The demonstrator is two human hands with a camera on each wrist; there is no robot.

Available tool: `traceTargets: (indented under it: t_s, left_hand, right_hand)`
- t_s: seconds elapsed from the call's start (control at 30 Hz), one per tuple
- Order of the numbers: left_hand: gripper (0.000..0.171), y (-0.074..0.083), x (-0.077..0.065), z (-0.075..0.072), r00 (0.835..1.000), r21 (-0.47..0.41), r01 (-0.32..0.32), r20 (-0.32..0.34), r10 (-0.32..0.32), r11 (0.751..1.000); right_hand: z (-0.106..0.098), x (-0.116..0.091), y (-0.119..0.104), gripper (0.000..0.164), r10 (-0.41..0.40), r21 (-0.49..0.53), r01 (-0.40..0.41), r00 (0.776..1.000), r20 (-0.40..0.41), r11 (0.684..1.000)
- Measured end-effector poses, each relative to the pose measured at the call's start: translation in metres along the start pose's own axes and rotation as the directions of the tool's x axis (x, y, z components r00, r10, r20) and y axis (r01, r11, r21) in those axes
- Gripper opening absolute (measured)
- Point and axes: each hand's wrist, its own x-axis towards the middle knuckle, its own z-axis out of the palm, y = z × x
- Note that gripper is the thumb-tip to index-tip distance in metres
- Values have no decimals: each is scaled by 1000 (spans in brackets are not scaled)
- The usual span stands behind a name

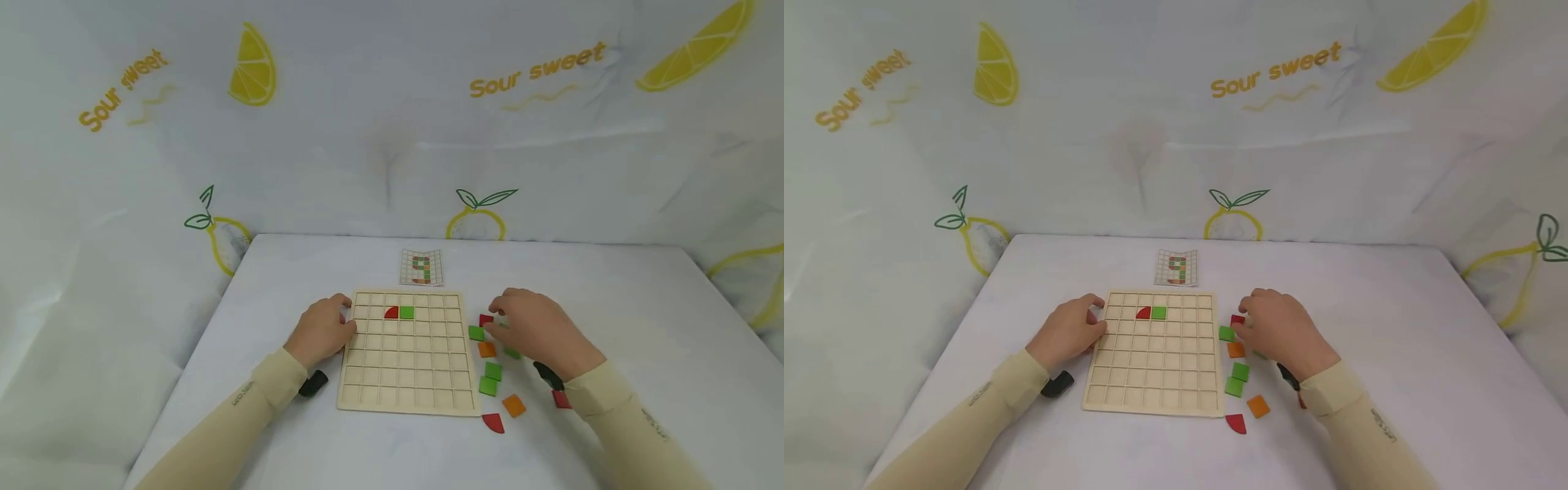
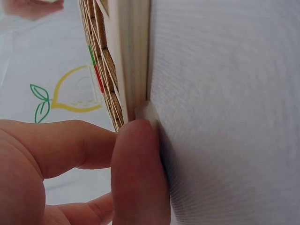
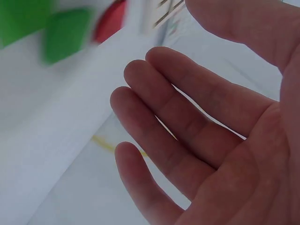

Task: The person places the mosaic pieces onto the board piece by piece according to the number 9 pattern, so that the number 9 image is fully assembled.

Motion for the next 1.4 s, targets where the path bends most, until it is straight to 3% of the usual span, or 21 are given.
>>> traceTargets:
  t_s: [0.2, 0.4, 0.7, 1.4]
  left_hand:
    - [45, -11, -3, -4, 1000, 0, 17, -4, -17, 1000]
    - [46, -14, -6, -6, 1000, -23, 24, 3, -24, 999]
    - [47, -12, -7, -3, 999, -50, 36, 17, -35, 998]
    - [46, 1, -3, 0, 1000, -45, -11, 11, 11, 999]
  right_hand:
    - [4, -23, 27, 39, 108, -6, -108, 993, 42, 994]
    - [9, -34, 41, 34, 146, -2, -146, 988, 52, 989]
    - [14, -40, 42, 27, 172, 4, -174, 981, 91, 985]
    - [8, -40, 49, 24, 194, 32, -199, 975, 107, 980]
